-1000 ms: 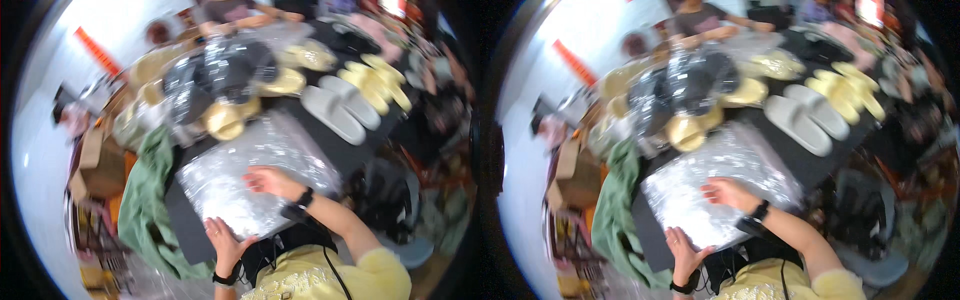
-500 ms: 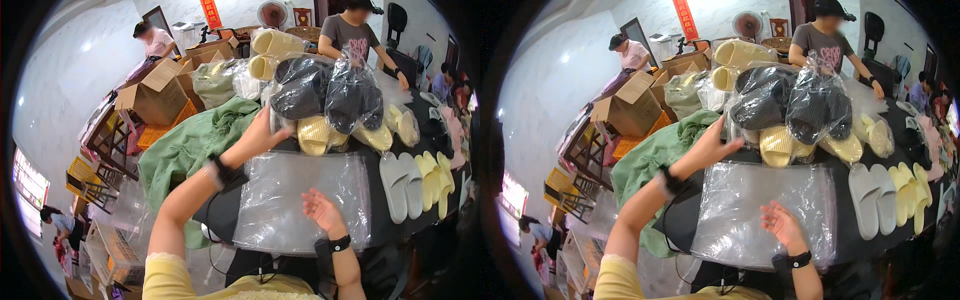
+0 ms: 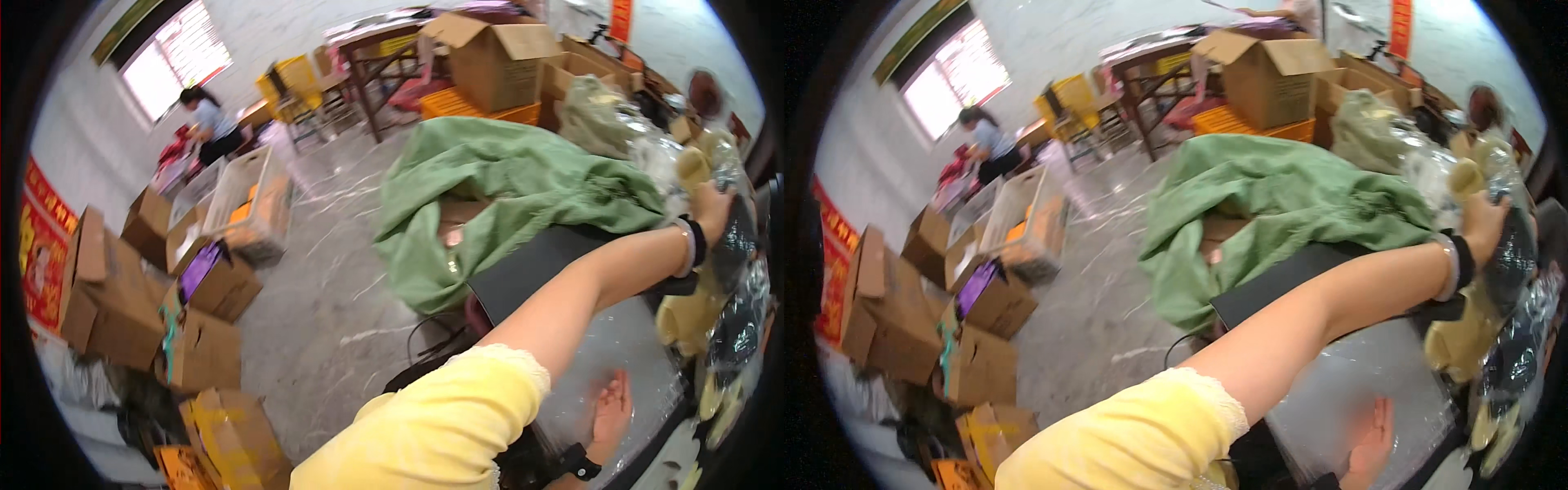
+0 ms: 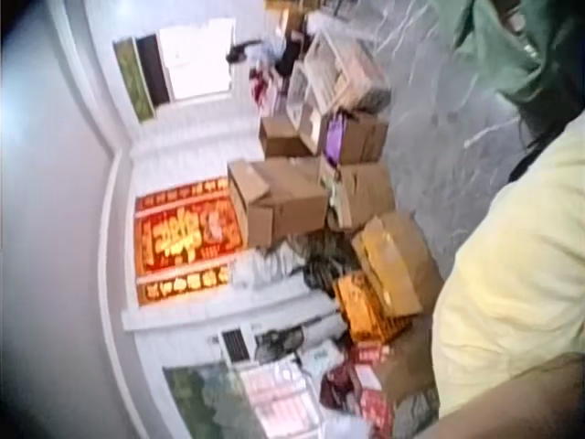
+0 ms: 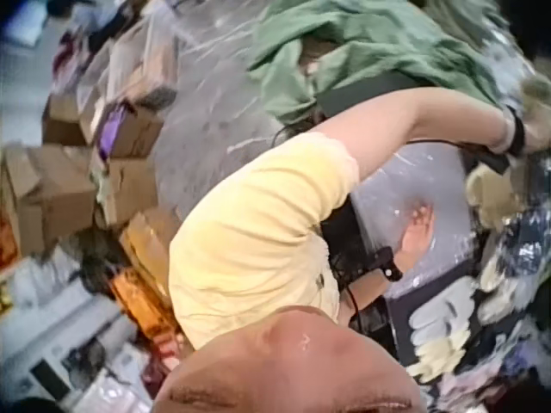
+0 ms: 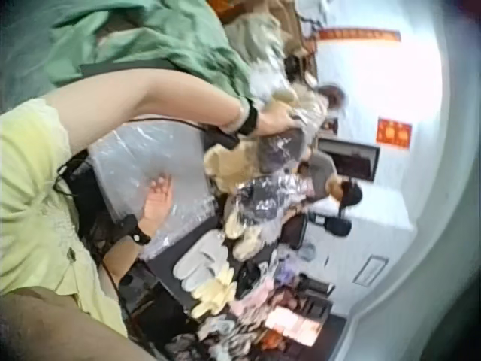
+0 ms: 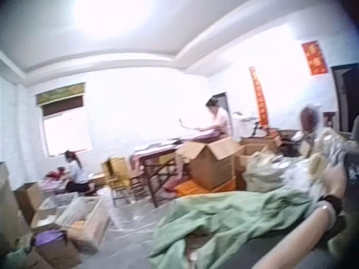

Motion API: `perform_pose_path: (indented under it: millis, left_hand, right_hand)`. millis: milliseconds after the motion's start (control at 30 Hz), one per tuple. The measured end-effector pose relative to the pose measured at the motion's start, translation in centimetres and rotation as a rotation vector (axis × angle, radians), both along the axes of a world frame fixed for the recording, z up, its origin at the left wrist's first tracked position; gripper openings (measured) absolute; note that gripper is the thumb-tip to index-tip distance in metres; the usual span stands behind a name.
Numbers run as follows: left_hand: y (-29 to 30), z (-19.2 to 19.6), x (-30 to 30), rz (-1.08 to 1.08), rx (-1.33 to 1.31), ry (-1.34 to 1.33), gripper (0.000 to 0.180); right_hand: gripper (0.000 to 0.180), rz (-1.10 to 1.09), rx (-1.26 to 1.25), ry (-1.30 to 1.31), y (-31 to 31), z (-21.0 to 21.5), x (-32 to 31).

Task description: Sorting, inspecting, and packaging various colored slippers into plastic bags in a production environment.

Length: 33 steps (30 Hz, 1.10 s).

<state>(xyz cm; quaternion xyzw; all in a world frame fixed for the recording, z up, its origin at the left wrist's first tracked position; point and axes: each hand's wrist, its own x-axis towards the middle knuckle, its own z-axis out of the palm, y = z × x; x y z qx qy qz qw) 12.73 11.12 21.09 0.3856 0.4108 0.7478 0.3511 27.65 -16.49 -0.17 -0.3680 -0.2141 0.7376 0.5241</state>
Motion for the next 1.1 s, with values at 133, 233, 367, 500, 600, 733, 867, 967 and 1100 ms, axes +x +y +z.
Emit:
perform_pose_path:
  millis: [133, 233, 367, 500, 600, 733, 867, 967, 1100]
  left_hand:
    - [-2.7, 1.8, -4.2, 0.142, 0.297, -0.162, 0.03]
    - [-6.5, 1.5, -8.4, -0.006, 0.332, -0.208, 0.029]
    - [-13.9, -2.0, -7.9, -0.391, 0.382, -0.535, 0.027]
    - [-23.7, -8.0, -7.7, -0.74, 0.046, -0.645, 0.035]
    - [-28.5, -14.3, -8.2, -0.88, -0.252, -0.633, 0.034]
    - [-27.5, -22.5, -8.5, -0.921, -0.721, -0.32, 0.028]
    - [-28.6, -21.6, -10.2, -0.826, -0.458, -0.094, 0.029]
    - [-29.6, -18.4, -11.3, -0.824, -0.39, -0.046, 0.044]
    - [-29.2, -18.8, -10.9, -0.606, -0.5, 0.447, 0.054]
  right_hand:
    - [0.043, 0.215, 0.079, 0.147, 2.0, -2.5, 3.1]
    - [0.046, 0.169, 0.003, 0.182, 2.9, -1.2, 2.3]
    - [0.054, 0.209, 0.157, 0.246, 1.1, 2.8, 0.8]
    - [0.048, 0.007, 0.239, 0.407, -0.4, 5.1, 3.1]
    - [0.046, -0.1, 0.312, 0.062, -1.0, 5.6, 4.6]
    - [0.043, -0.229, 0.345, -0.213, -3.1, 4.4, 7.5]
    - [0.04, -0.296, 0.363, -0.349, -5.2, 3.0, 10.0]
    - [0.038, -0.348, 0.358, -0.431, -6.3, 2.0, 11.6]
    - [0.037, -0.314, 0.195, -0.663, -5.1, 2.3, 12.4]
